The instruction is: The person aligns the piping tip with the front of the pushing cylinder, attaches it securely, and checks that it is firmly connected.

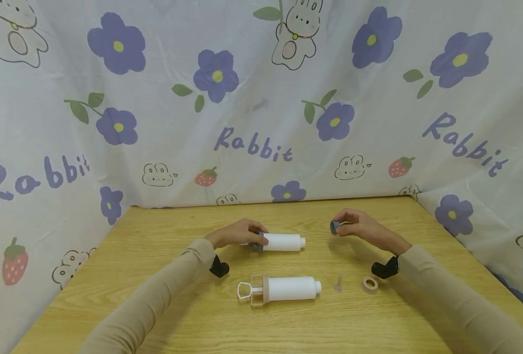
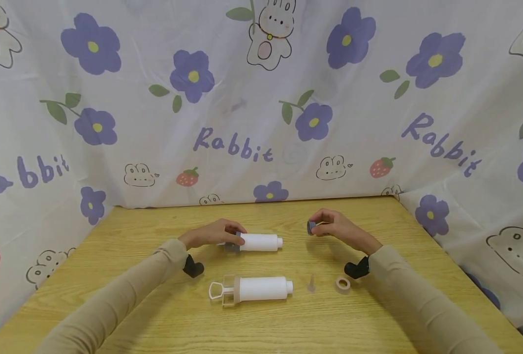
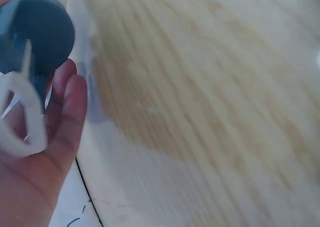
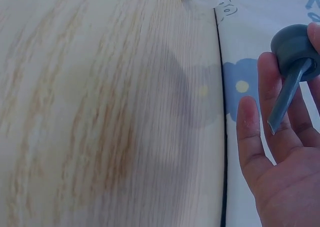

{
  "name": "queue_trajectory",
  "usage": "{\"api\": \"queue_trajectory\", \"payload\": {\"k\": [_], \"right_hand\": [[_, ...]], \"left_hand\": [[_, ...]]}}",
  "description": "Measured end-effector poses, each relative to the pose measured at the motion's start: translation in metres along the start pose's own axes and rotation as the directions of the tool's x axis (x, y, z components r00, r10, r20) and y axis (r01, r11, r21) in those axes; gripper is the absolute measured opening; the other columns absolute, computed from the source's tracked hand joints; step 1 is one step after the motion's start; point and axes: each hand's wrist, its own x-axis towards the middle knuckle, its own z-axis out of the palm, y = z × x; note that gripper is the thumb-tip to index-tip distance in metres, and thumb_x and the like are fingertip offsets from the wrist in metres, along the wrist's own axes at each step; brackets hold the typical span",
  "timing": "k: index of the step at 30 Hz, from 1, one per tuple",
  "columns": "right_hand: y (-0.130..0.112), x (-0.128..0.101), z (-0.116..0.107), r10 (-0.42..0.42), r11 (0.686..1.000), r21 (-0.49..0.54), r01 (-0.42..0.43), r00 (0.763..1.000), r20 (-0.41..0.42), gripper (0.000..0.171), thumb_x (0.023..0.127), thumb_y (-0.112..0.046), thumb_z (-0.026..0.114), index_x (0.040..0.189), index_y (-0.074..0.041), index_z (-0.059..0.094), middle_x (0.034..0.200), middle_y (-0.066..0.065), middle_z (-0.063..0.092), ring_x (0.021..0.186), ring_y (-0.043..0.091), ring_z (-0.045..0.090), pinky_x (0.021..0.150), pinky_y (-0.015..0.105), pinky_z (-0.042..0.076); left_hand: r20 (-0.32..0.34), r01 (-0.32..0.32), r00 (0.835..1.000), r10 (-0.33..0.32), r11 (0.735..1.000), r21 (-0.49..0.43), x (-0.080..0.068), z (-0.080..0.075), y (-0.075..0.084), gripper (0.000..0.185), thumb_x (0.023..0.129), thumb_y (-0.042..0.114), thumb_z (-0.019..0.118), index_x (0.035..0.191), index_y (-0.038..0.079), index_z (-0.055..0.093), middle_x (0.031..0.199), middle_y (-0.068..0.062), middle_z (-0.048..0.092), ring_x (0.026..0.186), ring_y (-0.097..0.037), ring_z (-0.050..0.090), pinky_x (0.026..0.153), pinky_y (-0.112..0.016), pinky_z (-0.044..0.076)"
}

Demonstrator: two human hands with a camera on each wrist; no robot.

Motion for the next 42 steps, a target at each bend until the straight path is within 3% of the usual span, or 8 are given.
{"api": "queue_trajectory", "payload": {"k": [5,9,17,27,35,42], "right_hand": [[-0.002,0.003,0.000,-0.014,1.000,-0.015,0.014,1.000,0.009,0.037,0.085,-0.022,0.061,0.114,-0.003,0.047,0.111,0.017,0.051,0.101,0.031,0.054,0.092,0.052,0.039],[-0.004,0.005,0.000,-0.014,1.000,-0.005,0.014,1.000,0.014,0.038,0.085,-0.022,0.061,0.114,-0.002,0.046,0.112,0.018,0.051,0.106,0.042,0.047,0.092,0.053,0.038],[-0.010,0.011,0.007,-0.016,1.000,-0.025,0.016,1.000,0.017,0.037,0.086,-0.022,0.061,0.116,-0.005,0.047,0.116,0.017,0.050,0.104,0.030,0.052,0.092,0.052,0.039],[-0.020,0.021,0.025,-0.027,0.999,-0.024,0.026,0.999,-0.031,0.043,0.082,-0.024,0.065,0.117,-0.006,0.049,0.116,0.014,0.052,0.101,0.017,0.056,0.093,0.051,0.039],[-0.023,0.022,0.032,-0.030,0.999,-0.029,0.030,0.999,-0.014,0.045,0.082,-0.028,0.064,0.119,-0.006,0.050,0.122,0.019,0.049,0.103,0.020,0.055,0.093,0.050,0.040],[-0.022,0.025,0.029,-0.006,1.000,-0.003,0.006,1.000,-0.018,0.045,0.087,-0.032,0.058,0.119,-0.002,0.051,0.112,0.018,0.057,0.099,0.028,0.059,0.092,0.051,0.041]], "left_hand": [[-0.065,-0.016,0.998,0.015,1.000,-0.008,-0.001,-0.006,0.007,0.039,0.075,0.048,0.066,0.107,0.026,0.061,0.105,0.005,0.060,0.099,-0.012,0.054,0.086,-0.032,0.044],[-0.080,-0.015,0.997,0.014,1.000,-0.011,-0.001,-0.014,0.014,0.042,0.075,0.050,0.065,0.110,0.028,0.058,0.107,0.007,0.060,0.101,-0.012,0.054,0.088,-0.034,0.044],[-0.092,0.007,0.996,-0.010,0.999,-0.039,-0.003,-0.021,0.029,0.048,0.074,0.051,0.066,0.113,0.026,0.056,0.107,0.004,0.060,0.100,-0.014,0.054,0.087,-0.035,0.043],[-0.080,-0.031,0.996,0.026,0.998,-0.059,0.001,-0.014,0.038,0.044,0.074,0.050,0.066,0.110,0.026,0.058,0.104,0.004,0.061,0.096,-0.013,0.056,0.085,-0.034,0.043],[-0.057,-0.066,0.996,0.061,0.994,-0.081,0.004,-0.008,0.041,0.046,0.076,0.049,0.065,0.113,0.022,0.057,0.104,0.003,0.062,0.097,-0.014,0.056,0.086,-0.034,0.043],[-0.055,-0.071,0.996,0.067,0.994,-0.084,0.005,-0.007,0.044,0.045,0.077,0.048,0.064,0.113,0.023,0.056,0.106,0.003,0.061,0.097,-0.014,0.056,0.085,-0.033,0.044]]}}
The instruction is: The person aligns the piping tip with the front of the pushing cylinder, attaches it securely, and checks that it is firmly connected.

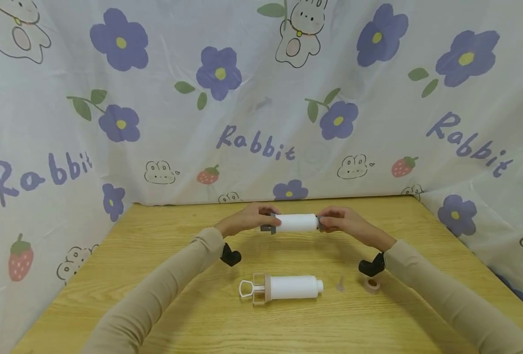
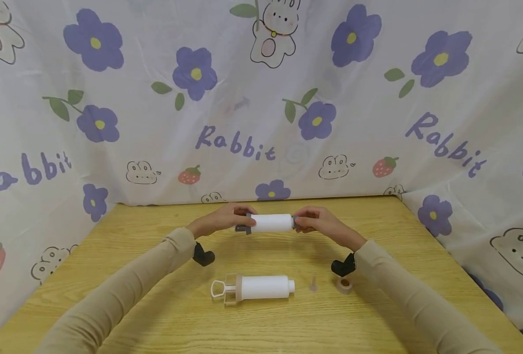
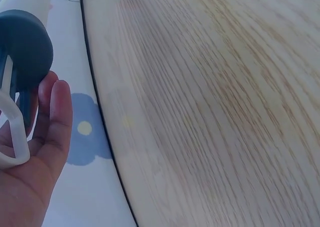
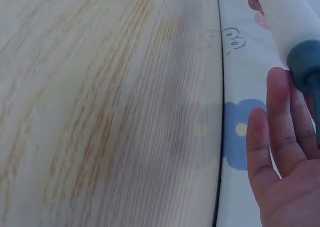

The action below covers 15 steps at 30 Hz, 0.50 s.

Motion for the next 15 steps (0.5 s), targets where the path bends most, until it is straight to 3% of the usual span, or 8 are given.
{"api": "queue_trajectory", "payload": {"k": [5,15], "right_hand": [[0.0033,0.0017,-0.0028,0.030,0.999,0.019,-0.030,1.000,-0.008,0.047,0.089,-0.041,0.051,0.116,-0.003,0.053,0.103,0.012,0.060,0.097,0.036,0.059,0.090,0.050,0.043],[0.0060,0.0001,-0.0032,0.039,0.999,0.014,-0.039,0.999,0.010,0.054,0.091,-0.047,0.043,0.111,0.002,0.052,0.099,0.030,0.057,0.092,0.044,0.057,0.080,0.042,0.050]], "left_hand": [[0.000,-0.014,1.000,0.014,1.000,0.021,-0.0002,0.0009,0.0056,0.046,0.077,0.048,0.063,0.115,0.023,0.055,0.107,0.004,0.060,0.098,-0.015,0.055,0.085,-0.034,0.044],[0.013,-0.044,0.999,0.044,0.999,-0.005,0.0019,0.0042,0.0089,0.038,0.079,0.044,0.063,0.111,0.024,0.057,0.105,0.001,0.061,0.093,-0.017,0.056,0.078,-0.031,0.046]]}}
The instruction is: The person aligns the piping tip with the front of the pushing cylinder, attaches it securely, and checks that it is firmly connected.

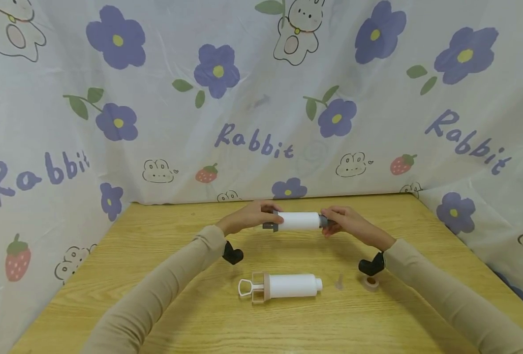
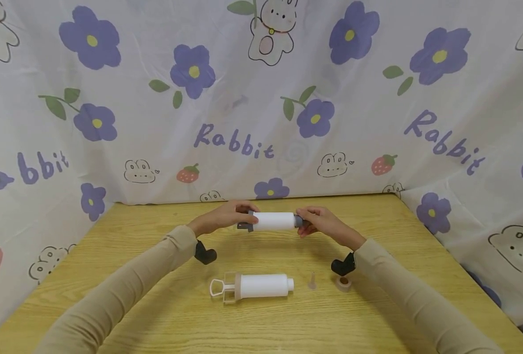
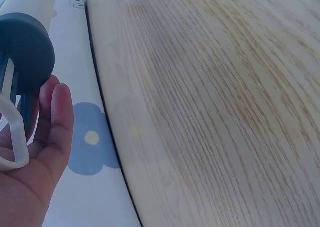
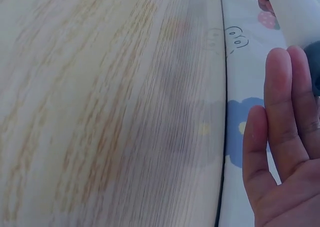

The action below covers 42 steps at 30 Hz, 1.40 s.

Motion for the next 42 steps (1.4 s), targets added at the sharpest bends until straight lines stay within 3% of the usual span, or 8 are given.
{"api": "queue_trajectory", "payload": {"k": [7,11,16,19,22,29,37,42], "right_hand": [[0.002,0.001,0.000,0.021,1.000,0.007,-0.021,1.000,0.009,0.059,0.091,-0.051,0.037,0.115,0.001,0.052,0.096,0.024,0.062,0.089,0.040,0.061,0.080,0.044,0.050],[0.002,-0.001,-0.003,0.020,0.999,-0.033,-0.020,1.000,0.001,0.062,0.092,-0.055,0.030,0.125,-0.005,0.044,0.111,0.020,0.057,0.099,0.037,0.058,0.086,0.049,0.045],[-0.001,-0.009,-0.010,-0.082,0.994,-0.070,0.079,0.996,-0.044,0.045,0.093,-0.039,0.044,0.131,-0.015,0.037,0.130,0.015,0.043,0.117,0.031,0.046,0.095,0.053,0.037],[-0.005,-0.014,-0.011,-0.162,0.984,-0.072,0.160,0.986,-0.024,0.044,0.090,-0.026,0.055,0.129,-0.012,0.040,0.130,0.015,0.043,0.119,0.033,0.044,0.095,0.048,0.039],[-0.007,-0.015,-0.008,-0.175,0.983,-0.053,0.174,0.984,-0.017,0.044,0.086,-0.022,0.060,0.124,-0.008,0.044,0.126,0.014,0.046,0.114,0.031,0.048,0.091,0.041,0.044],[-0.003,-0.010,-0.003,-0.121,0.993,0.007,0.121,0.992,-0.027,0.038,0.084,-0.022,0.063,0.115,-0.005,0.051,0.115,0.013,0.052,0.099,0.022,0.058,0.090,0.055,0.040],[-0.003,-0.006,-0.001,-0.016,0.995,0.102,0.019,1.000,-0.024,0.039,0.089,-0.032,0.055,0.111,-0.001,0.051,0.104,0.014,0.054,0.090,0.027,0.059,0.087,0.047,0.046],[0.000,-0.003,-0.001,0.011,0.994,0.108,-0.008,1.000,-0.023,0.038,0.092,-0.036,0.048,0.108,-0.002,0.053,0.096,0.014,0.055,0.078,0.022,0.059,0.083,0.052,0.045]], "left_hand": [[0.004,-0.010,1.000,0.010,1.000,-0.015,0.000,0.000,0.001,0.037,0.080,0.043,0.062,0.111,0.022,0.057,0.103,0.000,0.062,0.093,-0.018,0.057,0.083,-0.039,0.046],[-0.003,0.014,1.000,-0.014,1.000,-0.006,0.000,0.001,0.002,0.038,0.080,0.044,0.063,0.111,0.023,0.057,0.103,0.001,0.062,0.093,-0.016,0.057,0.082,-0.035,0.046],[-0.016,0.038,0.999,-0.038,0.999,0.003,0.001,0.000,0.001,0.038,0.078,0.046,0.064,0.109,0.025,0.057,0.102,0.001,0.061,0.093,-0.016,0.057,0.080,-0.032,0.045],[-0.014,0.036,0.999,-0.036,0.999,-0.001,0.001,-0.001,0.000,0.039,0.078,0.047,0.064,0.110,0.025,0.057,0.103,0.001,0.061,0.094,-0.017,0.056,0.081,-0.034,0.045],[-0.005,0.025,1.000,-0.025,1.000,-0.010,0.001,0.000,0.000,0.041,0.078,0.048,0.064,0.111,0.025,0.056,0.104,0.001,0.061,0.095,-0.017,0.056,0.083,-0.036,0.044],[-0.002,-0.006,1.000,0.006,0.999,-0.045,0.001,0.001,0.001,0.037,0.080,0.040,0.064,0.110,0.021,0.057,0.102,-0.002,0.062,0.095,-0.017,0.058,0.083,-0.033,0.047],[0.000,-0.011,1.000,0.011,0.999,-0.036,0.000,0.002,0.002,0.037,0.080,0.040,0.064,0.110,0.021,0.057,0.102,-0.002,0.062,0.093,-0.017,0.058,0.081,-0.032,0.047],[-0.001,-0.020,1.000,0.020,0.999,-0.041,0.001,0.003,0.004,0.039,0.079,0.041,0.065,0.111,0.020,0.057,0.100,-0.003,0.062,0.090,-0.019,0.058,0.080,-0.035,0.048]]}}
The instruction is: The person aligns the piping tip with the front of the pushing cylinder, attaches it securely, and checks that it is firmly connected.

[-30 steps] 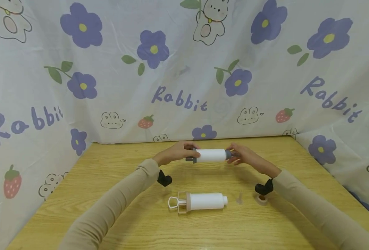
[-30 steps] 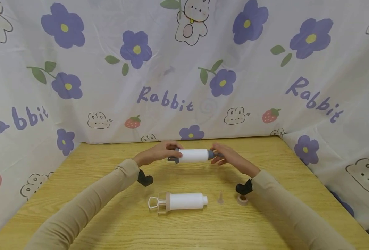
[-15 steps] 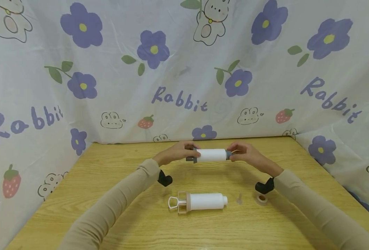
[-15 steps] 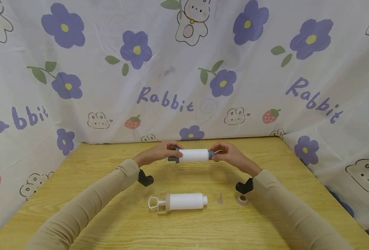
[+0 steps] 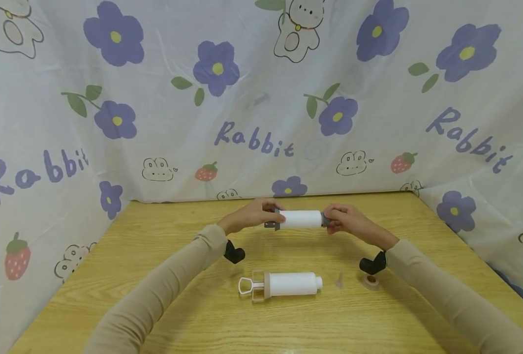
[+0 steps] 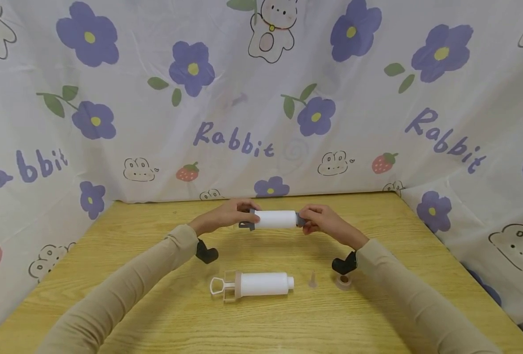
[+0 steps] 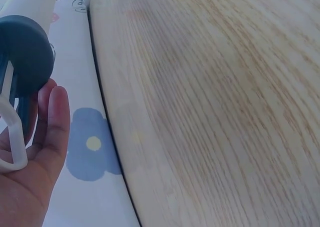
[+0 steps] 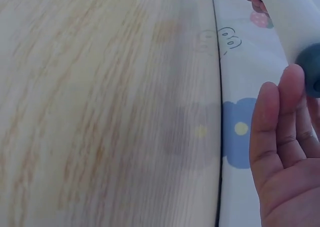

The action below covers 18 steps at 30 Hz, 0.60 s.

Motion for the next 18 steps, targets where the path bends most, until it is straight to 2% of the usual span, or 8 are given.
{"api": "queue_trajectory", "payload": {"k": [7,10,15,18], "right_hand": [[0.0021,0.0029,0.0025,0.017,1.000,-0.012,-0.017,1.000,-0.004,0.048,0.093,-0.043,0.042,0.110,0.001,0.050,0.080,0.010,0.058,0.063,0.017,0.056,0.074,0.053,0.047],[0.0013,0.0023,0.0029,0.030,0.999,-0.014,-0.030,1.000,-0.009,0.051,0.092,-0.044,0.042,0.111,0.003,0.050,0.077,0.009,0.060,0.061,0.016,0.057,0.073,0.052,0.048],[0.0010,0.0021,0.0021,0.070,0.997,-0.016,-0.070,0.997,-0.022,0.059,0.092,-0.048,0.041,0.116,0.006,0.048,0.080,0.014,0.063,0.064,0.018,0.062,0.071,0.046,0.052],[0.0020,0.0024,-0.0002,0.076,0.996,-0.039,-0.077,0.997,-0.033,0.063,0.092,-0.052,0.035,0.118,0.004,0.046,0.092,0.019,0.064,0.076,0.026,0.065,0.075,0.047,0.051]], "left_hand": [[-0.002,0.001,1.000,-0.001,1.000,-0.025,0.0010,0.0006,0.0005,0.040,0.079,0.039,0.066,0.112,0.018,0.057,0.099,-0.004,0.063,0.088,-0.020,0.059,0.077,-0.033,0.048],[0.001,0.002,1.000,-0.002,1.000,-0.027,0.0005,0.0006,0.0011,0.041,0.080,0.038,0.065,0.113,0.016,0.056,0.100,-0.004,0.062,0.088,-0.020,0.059,0.079,-0.036,0.048],[-0.001,0.000,1.000,0.000,1.000,-0.025,0.0014,0.0015,-0.0001,0.040,0.080,0.038,0.065,0.113,0.017,0.056,0.099,-0.004,0.062,0.088,-0.020,0.059,0.084,-0.044,0.046],[-0.002,0.004,1.000,-0.004,1.000,-0.023,0.0022,0.0022,-0.0010,0.041,0.080,0.039,0.065,0.113,0.017,0.056,0.100,-0.004,0.062,0.089,-0.020,0.058,0.087,-0.047,0.044]]}}
